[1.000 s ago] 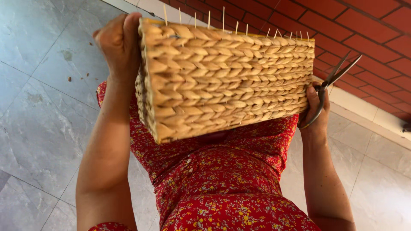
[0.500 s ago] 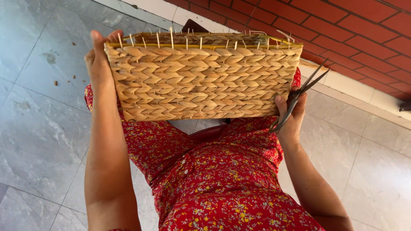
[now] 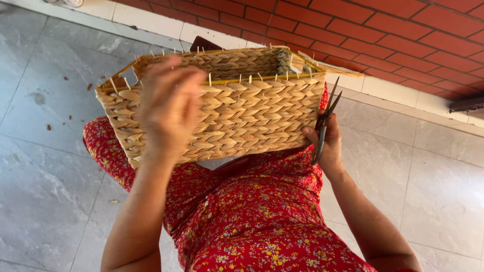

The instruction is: The person sits on the floor with a woven water-hyacinth basket on their lap and uses scissors to trim the protruding straw ends around the rim. They rotate and reposition the basket repeatedly to reach and cut the loose ends on all sides.

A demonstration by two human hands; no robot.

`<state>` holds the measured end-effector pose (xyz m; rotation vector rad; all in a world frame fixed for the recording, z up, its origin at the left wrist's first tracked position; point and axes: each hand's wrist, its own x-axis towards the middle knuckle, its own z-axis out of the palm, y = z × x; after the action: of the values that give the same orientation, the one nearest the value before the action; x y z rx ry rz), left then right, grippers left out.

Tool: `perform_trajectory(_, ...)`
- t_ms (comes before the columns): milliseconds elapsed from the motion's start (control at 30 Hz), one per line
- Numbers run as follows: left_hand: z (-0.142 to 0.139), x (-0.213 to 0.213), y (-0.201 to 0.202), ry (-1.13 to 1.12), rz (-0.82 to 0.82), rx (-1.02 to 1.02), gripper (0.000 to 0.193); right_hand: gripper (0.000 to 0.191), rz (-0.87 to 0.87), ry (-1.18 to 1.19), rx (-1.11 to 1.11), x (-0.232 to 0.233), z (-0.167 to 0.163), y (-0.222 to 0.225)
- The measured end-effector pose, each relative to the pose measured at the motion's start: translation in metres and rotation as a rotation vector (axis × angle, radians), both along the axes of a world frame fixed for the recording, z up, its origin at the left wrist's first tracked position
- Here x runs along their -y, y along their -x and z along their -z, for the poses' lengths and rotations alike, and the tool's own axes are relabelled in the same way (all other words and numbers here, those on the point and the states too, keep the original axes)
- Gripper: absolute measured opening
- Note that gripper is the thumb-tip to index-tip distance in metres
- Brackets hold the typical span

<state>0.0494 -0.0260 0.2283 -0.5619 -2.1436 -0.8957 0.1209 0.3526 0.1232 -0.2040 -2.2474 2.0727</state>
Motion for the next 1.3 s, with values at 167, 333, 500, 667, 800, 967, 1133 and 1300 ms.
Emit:
perform_trajectory(167, 0.002, -0.068, 0.028, 0.402, -0.059, 0.181, 0.042, 0.046, -0.002, -0.050, -0.033, 0.006, 0.001, -0.006)
perform_trajectory(333, 0.001, -0.080, 0.033, 0.284, 0.008, 0.435, 0.031, 0.048, -0.028, 0.017, -0.091, 0.009, 0.006, -0.003)
perform_trajectory(500, 0.003, -0.085, 0.032, 0.187, 0.040, 0.381, 0.016, 0.048, -0.035, 0.024, -0.095, 0.008, 0.013, -0.005)
perform_trajectory(667, 0.017, -0.081, 0.012, 0.087, 0.117, 0.057, 0.033, 0.044, -0.027, 0.013, -0.036, -0.001, 0.018, -0.006)
perform_trajectory(800, 0.033, -0.044, -0.013, 0.060, -0.049, -0.045, 0.037, 0.046, -0.070, -0.104, -0.069, -0.012, 0.012, 0.002)
perform_trajectory(967, 0.053, -0.003, -0.057, 0.134, -0.172, 0.156, 0.035, 0.057, -0.118, -0.626, -0.146, -0.015, -0.054, 0.026)
perform_trajectory(1133, 0.064, -0.005, -0.056, 0.145, -0.172, 0.168, 0.036, 0.065, -0.379, -0.854, -0.371, 0.032, -0.151, 0.051)
perform_trajectory(1300, 0.063, -0.001, -0.056, 0.168, -0.173, 0.168, 0.037, 0.067, -0.622, -1.210, -0.228, 0.105, -0.214, 0.079)
